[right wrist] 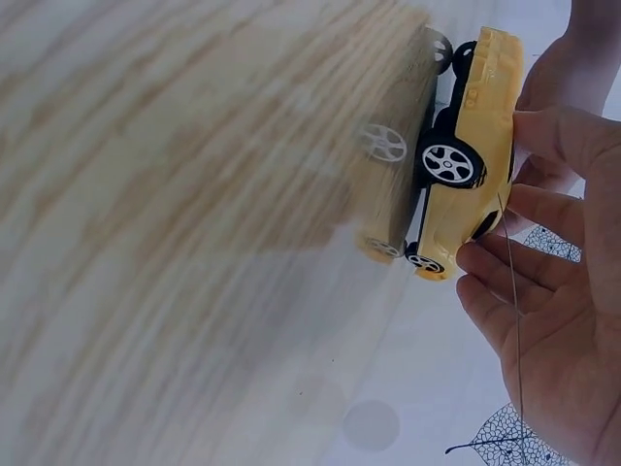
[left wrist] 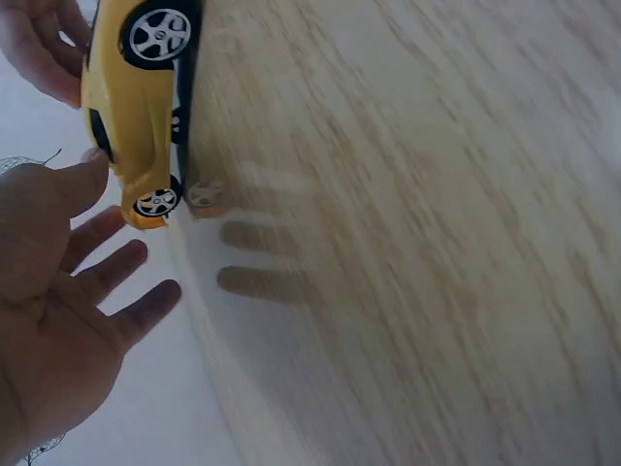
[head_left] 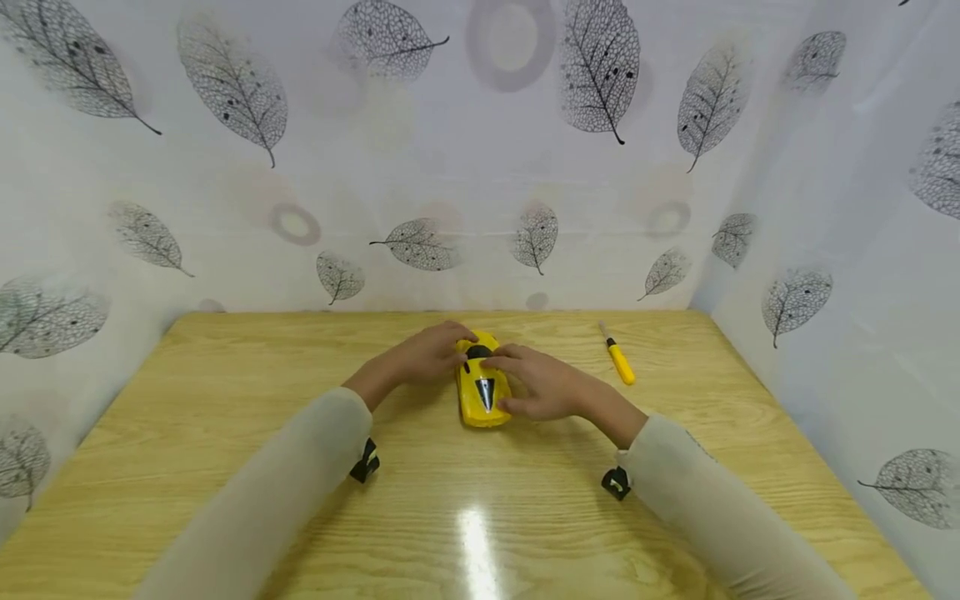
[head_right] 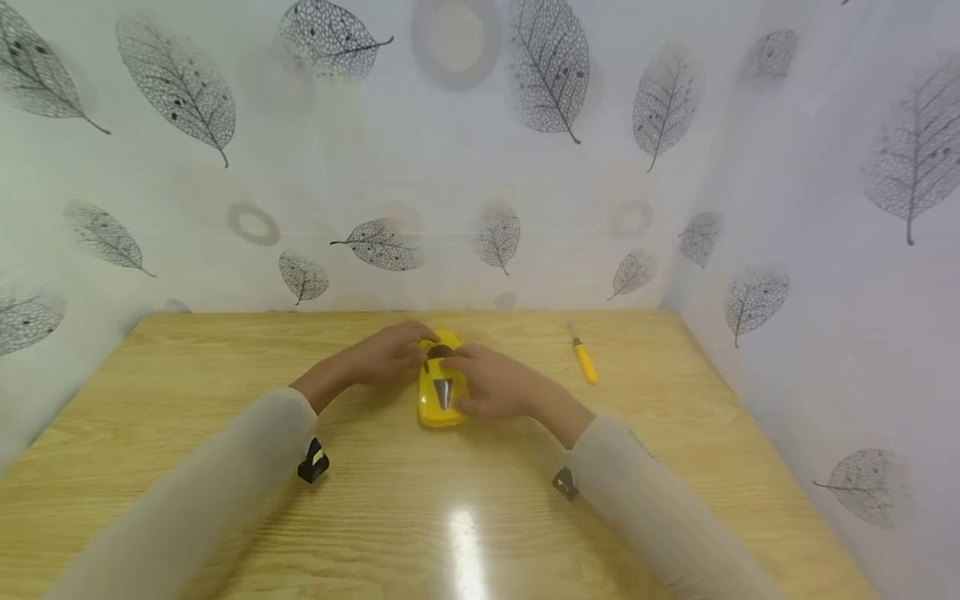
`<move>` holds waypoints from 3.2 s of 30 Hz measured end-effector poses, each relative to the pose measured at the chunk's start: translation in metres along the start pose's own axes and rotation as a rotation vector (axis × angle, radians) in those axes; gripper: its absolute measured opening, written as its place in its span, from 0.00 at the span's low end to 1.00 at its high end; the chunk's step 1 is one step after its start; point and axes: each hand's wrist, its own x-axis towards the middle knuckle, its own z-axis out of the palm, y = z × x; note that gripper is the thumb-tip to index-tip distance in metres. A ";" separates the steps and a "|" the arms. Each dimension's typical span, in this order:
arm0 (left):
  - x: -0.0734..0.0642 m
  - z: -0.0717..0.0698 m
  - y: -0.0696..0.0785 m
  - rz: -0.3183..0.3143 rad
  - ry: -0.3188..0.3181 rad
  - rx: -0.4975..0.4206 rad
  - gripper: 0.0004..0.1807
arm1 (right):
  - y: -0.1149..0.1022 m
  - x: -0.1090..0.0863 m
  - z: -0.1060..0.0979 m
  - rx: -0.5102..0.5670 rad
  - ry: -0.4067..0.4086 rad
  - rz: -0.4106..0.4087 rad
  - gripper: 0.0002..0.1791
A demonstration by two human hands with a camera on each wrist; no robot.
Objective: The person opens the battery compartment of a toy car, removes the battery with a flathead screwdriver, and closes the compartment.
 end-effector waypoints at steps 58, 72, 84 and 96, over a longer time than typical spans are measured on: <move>-0.060 0.038 0.067 -0.089 0.063 0.534 0.22 | 0.010 -0.041 -0.005 -0.157 0.062 -0.190 0.21; -0.068 0.026 0.037 0.120 0.023 0.345 0.30 | 0.017 -0.042 0.001 -0.141 0.027 -0.178 0.35; -0.069 0.022 0.022 0.232 0.059 0.284 0.28 | 0.015 -0.042 -0.001 -0.135 0.013 -0.177 0.35; -0.076 0.015 0.030 0.230 0.006 0.226 0.23 | 0.004 -0.049 -0.010 -0.069 -0.017 -0.153 0.34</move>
